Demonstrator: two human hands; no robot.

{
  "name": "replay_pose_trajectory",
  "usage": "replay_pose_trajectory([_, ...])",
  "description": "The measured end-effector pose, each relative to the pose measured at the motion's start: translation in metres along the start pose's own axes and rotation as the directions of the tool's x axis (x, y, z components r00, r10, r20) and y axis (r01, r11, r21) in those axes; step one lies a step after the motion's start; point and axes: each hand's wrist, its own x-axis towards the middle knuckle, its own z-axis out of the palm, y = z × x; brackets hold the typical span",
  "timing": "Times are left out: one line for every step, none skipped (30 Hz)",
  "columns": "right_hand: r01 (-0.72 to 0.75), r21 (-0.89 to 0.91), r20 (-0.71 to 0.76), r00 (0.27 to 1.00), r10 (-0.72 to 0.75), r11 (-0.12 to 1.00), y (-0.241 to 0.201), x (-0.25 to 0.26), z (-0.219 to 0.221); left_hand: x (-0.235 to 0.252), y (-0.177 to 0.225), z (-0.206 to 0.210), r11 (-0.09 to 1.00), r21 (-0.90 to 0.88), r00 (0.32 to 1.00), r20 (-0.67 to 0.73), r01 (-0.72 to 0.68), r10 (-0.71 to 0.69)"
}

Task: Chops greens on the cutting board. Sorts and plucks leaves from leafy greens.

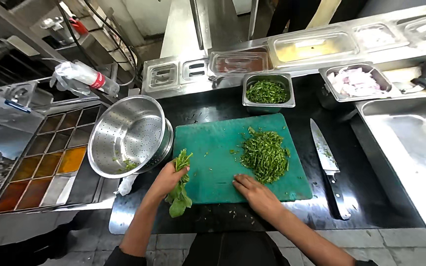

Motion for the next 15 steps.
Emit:
replay_pose_trajectory([-0.025,-0.021,-0.014,1.0,0.025,0.999,-0.005,-0.006,-0.001,0.002,0.003,0.002,1.0,0.024,1.0,0.016,-0.006,0.006])
replay_pose_trajectory([-0.037,-0.053,-0.046,0.998,0.035,0.998,-0.009,-0.009,-0.002,0.007,0.006,0.005,0.999,0.046,0.999,0.035,-0.012,0.01])
replay_pose_trajectory([-0.058,-0.072,-0.037,0.998,0.056,0.996,-0.013,-0.007,-0.005,0.012,0.01,0.009,0.997,0.073,0.998,0.06,-0.017,0.013])
replay_pose_trajectory([-0.096,-0.072,0.025,0.995,0.098,0.993,-0.019,-0.002,-0.011,0.018,0.014,0.012,0.995,0.095,0.996,0.092,-0.025,0.016])
replay_pose_trajectory([-0.144,-0.067,0.111,0.982,0.151,0.987,-0.027,0.005,-0.018,0.023,0.018,0.016,0.993,0.105,0.992,0.122,-0.046,0.033])
replay_pose_trajectory([-0.187,-0.071,0.192,0.961,0.197,0.98,-0.034,0.013,-0.023,0.028,0.023,0.02,0.993,0.099,0.987,0.149,-0.069,0.054])
replay_pose_trajectory([-0.213,-0.086,0.237,0.945,0.228,0.973,-0.039,0.019,-0.026,0.031,0.028,0.024,0.994,0.073,0.983,0.171,-0.085,0.072])
replay_pose_trajectory([-0.221,-0.106,0.244,0.939,0.241,0.97,-0.042,0.024,-0.026,0.033,0.034,0.029,0.995,0.037,0.979,0.186,-0.091,0.082])
replay_pose_trajectory([-0.226,-0.108,0.238,0.94,0.246,0.968,-0.042,0.026,-0.024,0.035,0.038,0.034,0.995,-0.005,0.976,0.194,-0.096,0.096])
replay_pose_trajectory([-0.241,-0.08,0.234,0.938,0.254,0.967,-0.04,0.028,-0.024,0.036,0.04,0.038,0.994,-0.044,0.975,0.193,-0.103,0.109])
replay_pose_trajectory([-0.282,-0.008,0.237,0.932,0.276,0.959,-0.036,0.03,-0.025,0.036,0.042,0.042,0.992,-0.079,0.974,0.195,-0.101,0.114])
replay_pose_trajectory([-0.349,0.117,0.229,0.92,0.317,0.93,-0.03,0.033,-0.028,0.037,0.042,0.044,0.989,-0.116,0.972,0.204,-0.094,0.116])
replay_pose_trajectory([-0.426,0.284,0.193,0.903,0.384,0.859,-0.024,0.037,-0.03,0.037,0.042,0.047,0.984,-0.159,0.97,0.213,-0.087,0.12])
replay_pose_trajectory([-0.48,0.464,0.156,0.872,0.465,0.744,-0.019,0.042,-0.032,0.037,0.04,0.05,0.976,-0.202,0.969,0.216,-0.079,0.123])
replay_pose_trajectory([-0.487,0.634,0.128,0.833,0.539,0.601,-0.016,0.048,-0.034,0.036,0.039,0.053,0.967,-0.245,0.968,0.216,-0.071,0.126])
